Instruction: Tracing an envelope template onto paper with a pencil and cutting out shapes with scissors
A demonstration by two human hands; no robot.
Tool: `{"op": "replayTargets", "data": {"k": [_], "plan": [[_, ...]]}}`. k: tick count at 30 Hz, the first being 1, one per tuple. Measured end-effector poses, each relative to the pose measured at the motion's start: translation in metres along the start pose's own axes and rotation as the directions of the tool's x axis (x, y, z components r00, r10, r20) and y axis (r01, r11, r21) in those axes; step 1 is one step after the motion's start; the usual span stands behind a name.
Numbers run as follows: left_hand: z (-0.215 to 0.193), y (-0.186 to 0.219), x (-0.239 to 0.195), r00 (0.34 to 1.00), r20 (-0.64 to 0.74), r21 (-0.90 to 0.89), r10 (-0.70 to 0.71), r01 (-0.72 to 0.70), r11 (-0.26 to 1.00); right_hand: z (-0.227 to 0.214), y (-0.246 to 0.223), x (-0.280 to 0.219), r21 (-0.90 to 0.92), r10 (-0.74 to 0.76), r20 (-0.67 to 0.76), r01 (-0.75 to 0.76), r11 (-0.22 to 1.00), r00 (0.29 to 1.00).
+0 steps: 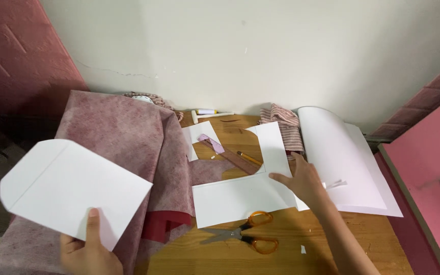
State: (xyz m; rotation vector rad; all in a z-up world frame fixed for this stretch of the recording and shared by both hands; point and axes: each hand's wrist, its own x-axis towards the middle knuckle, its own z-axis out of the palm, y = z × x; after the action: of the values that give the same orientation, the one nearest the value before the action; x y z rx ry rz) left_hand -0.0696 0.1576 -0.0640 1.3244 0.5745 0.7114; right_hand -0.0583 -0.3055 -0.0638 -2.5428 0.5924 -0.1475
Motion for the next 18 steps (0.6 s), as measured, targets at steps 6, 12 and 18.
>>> {"op": "replayTargets", "data": {"k": [6, 12, 18], "plan": [[-0.008, -0.011, 0.012, 0.997, -0.054, -0.049, -0.045, 0.043, 0.998, 0.016, 0.02, 0.022, 0.275, 0.106, -0.054, -0.088, 0.958, 0.993], [-0.004, 0.002, 0.002, 0.999, -0.038, -0.01, -0.016, 0.016, 1.0, -0.021, 0.019, 0.0, 0.554, -0.038, -0.46, 0.32, 0.769, 0.887], [-0.004, -0.016, 0.01, 1.0, 0.004, -0.111, -0.026, 0.026, 0.993, -0.068, 0.1, 0.006, 0.418, 0.209, -0.882, 0.499, 0.759, 0.422]]}}
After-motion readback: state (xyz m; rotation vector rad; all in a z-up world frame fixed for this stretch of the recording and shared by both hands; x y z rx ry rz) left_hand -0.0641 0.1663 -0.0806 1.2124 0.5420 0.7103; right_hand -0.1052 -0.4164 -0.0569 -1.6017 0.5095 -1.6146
